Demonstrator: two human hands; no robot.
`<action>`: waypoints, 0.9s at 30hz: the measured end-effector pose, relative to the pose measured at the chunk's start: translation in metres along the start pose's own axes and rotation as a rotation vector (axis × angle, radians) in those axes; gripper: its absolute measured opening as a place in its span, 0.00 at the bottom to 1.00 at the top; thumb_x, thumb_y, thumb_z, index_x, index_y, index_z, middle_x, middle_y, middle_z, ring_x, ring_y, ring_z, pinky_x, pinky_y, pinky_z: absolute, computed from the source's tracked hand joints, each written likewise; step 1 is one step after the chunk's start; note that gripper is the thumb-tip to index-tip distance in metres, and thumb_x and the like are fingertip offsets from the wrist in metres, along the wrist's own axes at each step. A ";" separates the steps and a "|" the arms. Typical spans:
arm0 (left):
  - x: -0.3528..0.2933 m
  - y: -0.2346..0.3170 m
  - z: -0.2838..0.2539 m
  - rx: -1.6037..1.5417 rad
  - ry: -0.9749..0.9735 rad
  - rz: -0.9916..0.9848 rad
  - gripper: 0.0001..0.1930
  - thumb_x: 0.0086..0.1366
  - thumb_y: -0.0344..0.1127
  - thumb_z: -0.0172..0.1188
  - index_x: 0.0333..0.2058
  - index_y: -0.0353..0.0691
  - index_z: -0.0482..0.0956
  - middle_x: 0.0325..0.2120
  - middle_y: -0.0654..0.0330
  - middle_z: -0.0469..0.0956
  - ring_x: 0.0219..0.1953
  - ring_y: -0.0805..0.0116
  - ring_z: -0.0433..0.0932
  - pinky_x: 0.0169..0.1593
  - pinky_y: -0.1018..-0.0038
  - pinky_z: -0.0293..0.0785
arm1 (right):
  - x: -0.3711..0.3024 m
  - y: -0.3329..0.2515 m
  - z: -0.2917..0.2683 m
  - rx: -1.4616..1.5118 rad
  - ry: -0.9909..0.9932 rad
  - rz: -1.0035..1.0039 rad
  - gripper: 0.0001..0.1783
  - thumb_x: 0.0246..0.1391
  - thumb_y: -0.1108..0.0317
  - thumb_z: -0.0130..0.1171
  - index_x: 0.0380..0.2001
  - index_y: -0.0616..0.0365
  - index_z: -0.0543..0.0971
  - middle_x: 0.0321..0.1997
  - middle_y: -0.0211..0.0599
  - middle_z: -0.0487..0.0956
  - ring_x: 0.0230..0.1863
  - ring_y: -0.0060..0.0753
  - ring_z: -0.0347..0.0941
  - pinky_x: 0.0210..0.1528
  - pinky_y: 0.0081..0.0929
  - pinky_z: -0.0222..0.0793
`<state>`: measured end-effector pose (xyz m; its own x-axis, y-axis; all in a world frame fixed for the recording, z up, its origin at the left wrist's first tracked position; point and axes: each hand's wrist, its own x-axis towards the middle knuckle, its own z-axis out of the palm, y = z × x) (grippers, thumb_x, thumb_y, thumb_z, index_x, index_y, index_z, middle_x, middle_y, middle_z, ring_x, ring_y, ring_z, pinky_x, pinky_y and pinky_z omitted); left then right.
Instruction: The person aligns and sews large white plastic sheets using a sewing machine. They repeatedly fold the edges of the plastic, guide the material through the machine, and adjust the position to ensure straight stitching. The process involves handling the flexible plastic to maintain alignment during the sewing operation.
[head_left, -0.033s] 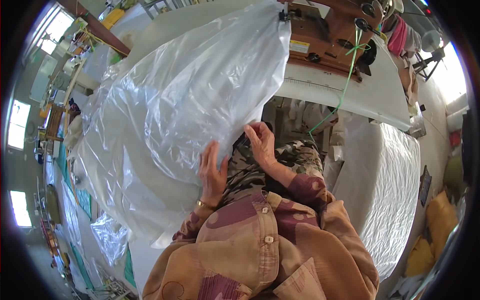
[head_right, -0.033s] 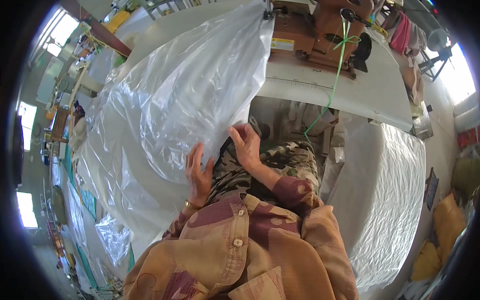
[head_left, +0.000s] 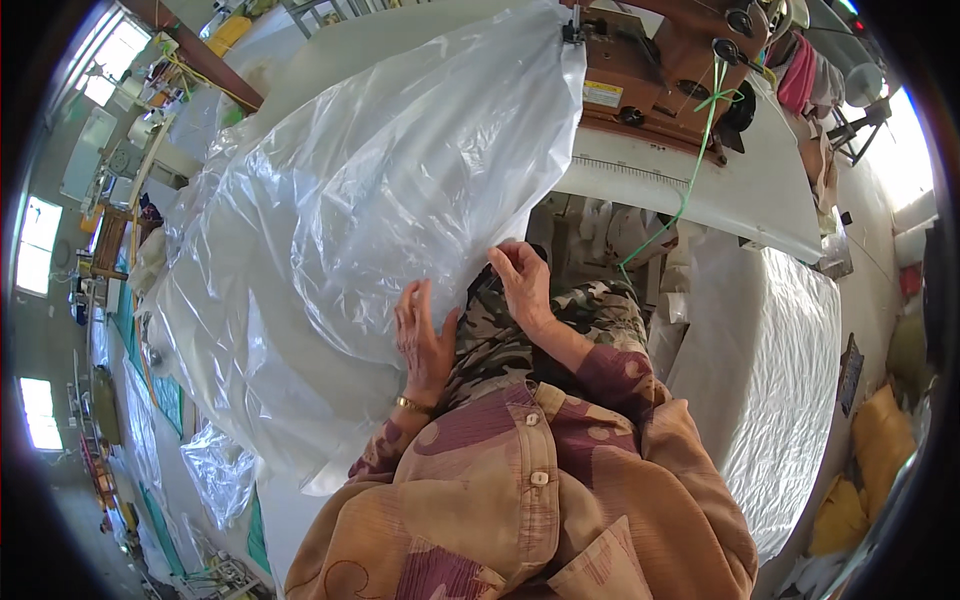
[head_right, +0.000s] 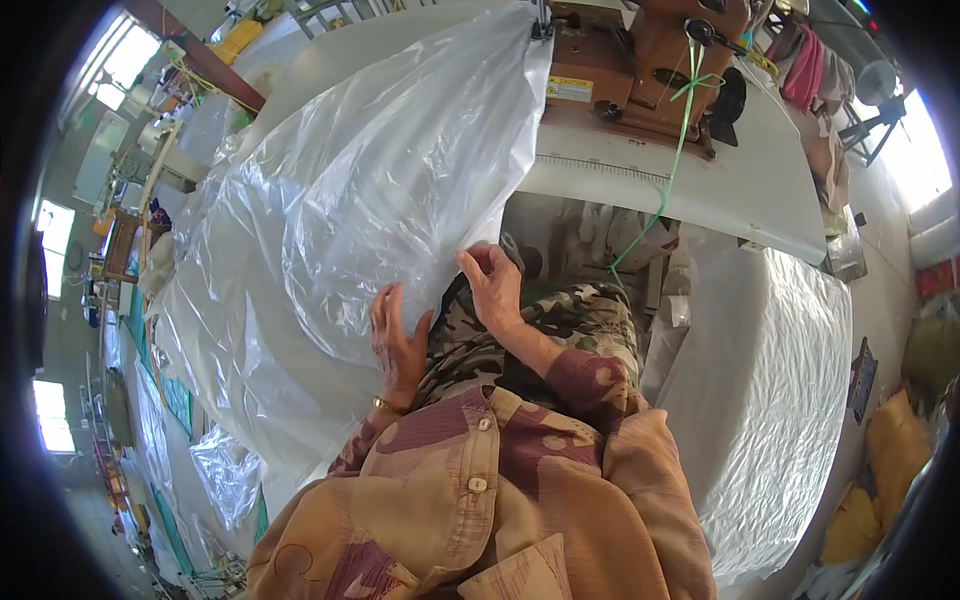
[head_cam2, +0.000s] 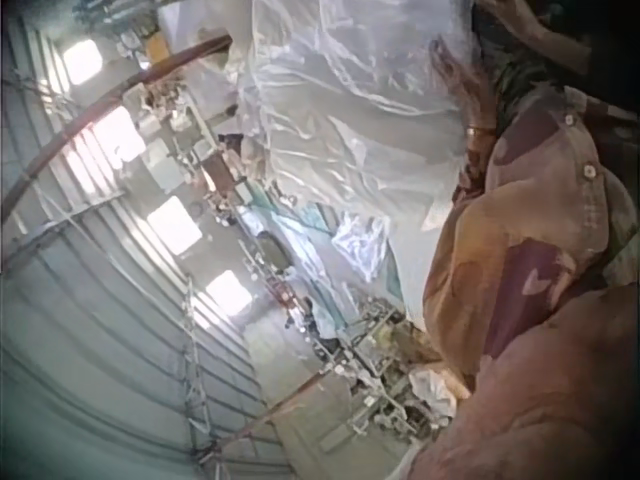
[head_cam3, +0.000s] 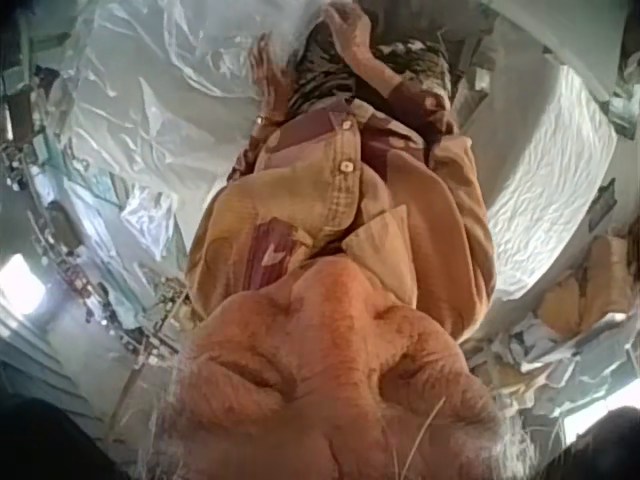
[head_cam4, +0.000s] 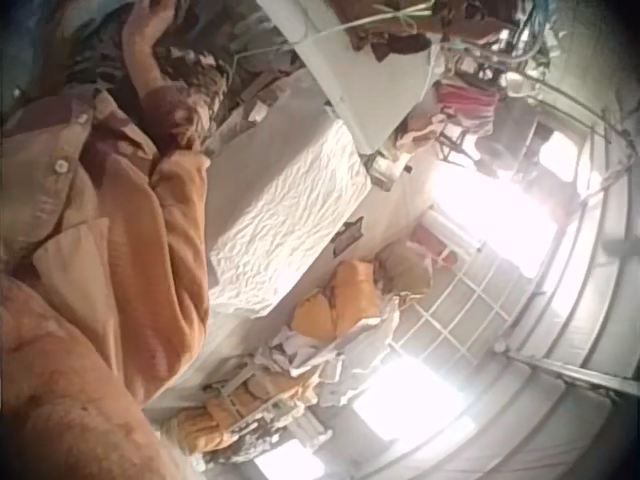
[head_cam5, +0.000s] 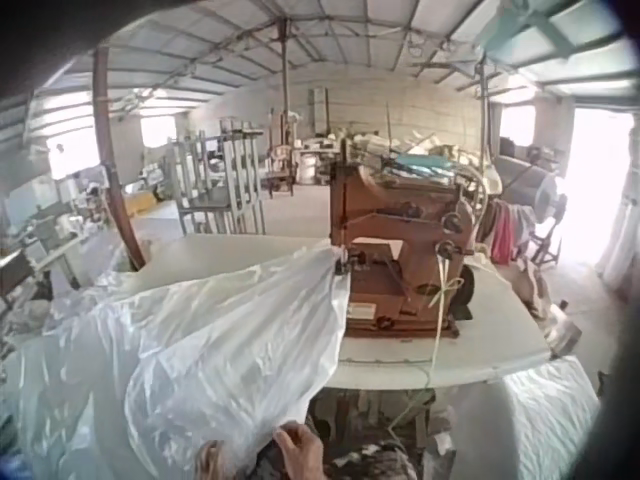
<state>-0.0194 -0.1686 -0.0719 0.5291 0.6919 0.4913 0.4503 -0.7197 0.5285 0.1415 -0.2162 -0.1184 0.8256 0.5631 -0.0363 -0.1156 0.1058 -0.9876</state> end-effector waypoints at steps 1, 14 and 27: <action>-0.003 -0.010 0.002 0.103 -0.023 -0.002 0.18 0.64 0.33 0.61 0.51 0.36 0.75 0.48 0.50 0.76 0.47 0.45 0.73 0.54 0.55 0.67 | 0.006 0.007 0.003 -0.070 -0.062 0.068 0.16 0.57 0.60 0.64 0.32 0.67 0.80 0.26 0.35 0.80 0.28 0.21 0.72 0.33 0.25 0.69; 0.087 -0.095 -0.167 -0.913 0.446 -0.511 0.20 0.68 0.38 0.59 0.55 0.34 0.73 0.44 0.56 0.79 0.43 0.67 0.80 0.45 0.74 0.79 | -0.029 -0.109 -0.020 0.196 -0.884 0.010 0.11 0.61 0.65 0.61 0.41 0.62 0.82 0.34 0.24 0.80 0.32 0.16 0.70 0.34 0.18 0.67; 0.100 -0.156 -0.226 -1.046 0.256 -0.439 0.16 0.69 0.30 0.58 0.53 0.33 0.73 0.46 0.54 0.80 0.45 0.66 0.81 0.50 0.72 0.80 | 0.004 -0.115 -0.096 -0.945 0.104 -0.552 0.10 0.58 0.66 0.61 0.39 0.60 0.79 0.29 0.39 0.77 0.31 0.40 0.77 0.33 0.34 0.72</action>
<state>-0.1987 0.0259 0.0514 0.2606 0.9473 0.1864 -0.3175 -0.0982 0.9432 0.2110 -0.3050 -0.0198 0.6811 0.5551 0.4775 0.7170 -0.3734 -0.5887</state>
